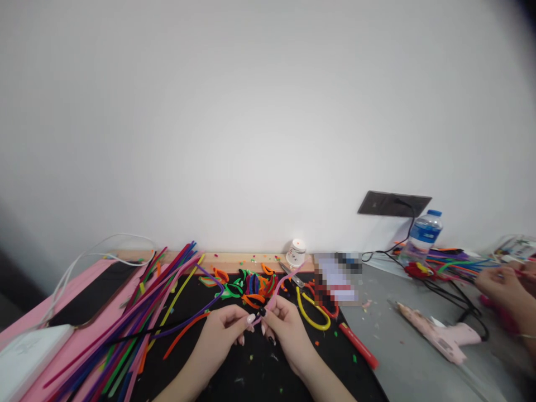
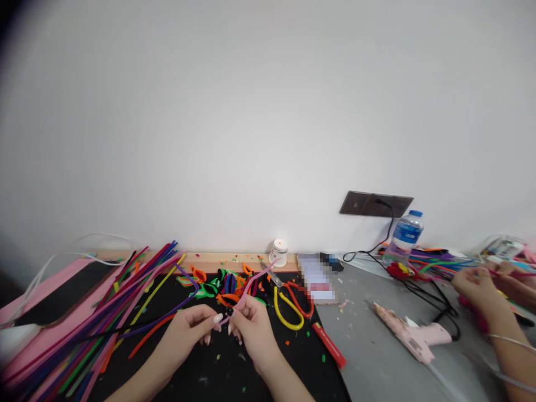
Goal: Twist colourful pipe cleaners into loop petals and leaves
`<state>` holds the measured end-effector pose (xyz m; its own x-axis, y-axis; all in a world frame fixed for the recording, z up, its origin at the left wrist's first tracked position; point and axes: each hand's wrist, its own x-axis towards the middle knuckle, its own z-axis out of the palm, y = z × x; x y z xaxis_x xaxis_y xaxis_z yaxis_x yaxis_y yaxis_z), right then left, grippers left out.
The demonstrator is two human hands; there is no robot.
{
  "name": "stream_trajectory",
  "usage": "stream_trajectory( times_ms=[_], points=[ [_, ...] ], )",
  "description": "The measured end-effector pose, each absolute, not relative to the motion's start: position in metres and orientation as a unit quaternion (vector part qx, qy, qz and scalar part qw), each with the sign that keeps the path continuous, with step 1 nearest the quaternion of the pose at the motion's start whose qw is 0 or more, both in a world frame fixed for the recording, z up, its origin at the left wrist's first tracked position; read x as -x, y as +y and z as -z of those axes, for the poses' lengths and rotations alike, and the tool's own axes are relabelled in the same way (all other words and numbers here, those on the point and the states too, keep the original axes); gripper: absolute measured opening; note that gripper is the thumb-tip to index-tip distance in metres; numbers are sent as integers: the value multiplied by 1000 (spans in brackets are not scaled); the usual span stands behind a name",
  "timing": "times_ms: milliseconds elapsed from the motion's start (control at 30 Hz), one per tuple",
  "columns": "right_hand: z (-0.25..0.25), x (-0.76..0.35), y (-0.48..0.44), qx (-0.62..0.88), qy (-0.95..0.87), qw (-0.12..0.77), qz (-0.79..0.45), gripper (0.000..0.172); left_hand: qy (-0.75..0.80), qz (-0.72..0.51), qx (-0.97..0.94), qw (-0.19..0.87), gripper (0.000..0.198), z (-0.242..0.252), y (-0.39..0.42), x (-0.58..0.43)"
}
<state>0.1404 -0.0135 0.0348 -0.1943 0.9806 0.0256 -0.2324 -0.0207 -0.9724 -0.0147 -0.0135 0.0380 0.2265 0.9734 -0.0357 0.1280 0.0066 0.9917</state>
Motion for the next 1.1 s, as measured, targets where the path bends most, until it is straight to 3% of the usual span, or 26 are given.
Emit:
stream_trajectory(
  times_ms=[367, 633, 733, 867, 1100],
  points=[
    [-37, -140, -15, 390, -503, 495, -592, 28, 459, -313, -732, 394, 20, -56, -22, 17],
    [-34, -136, -18, 357, -524, 457, -624, 28, 428, -238, -790, 369, 19, -52, -26, 20],
    [-34, -138, -17, 353, -503, 491, -617, 27, 438, -279, -765, 381, 18, -48, -25, 17],
    [-38, -141, -15, 329, -402, 568, -639, 25, 451, -382, -654, 472, 9, -44, -22, 13],
    [-43, -135, -20, 292, -345, 570, -686, 22, 450, -487, -501, 556, 15, -40, -19, 9]
  ],
)
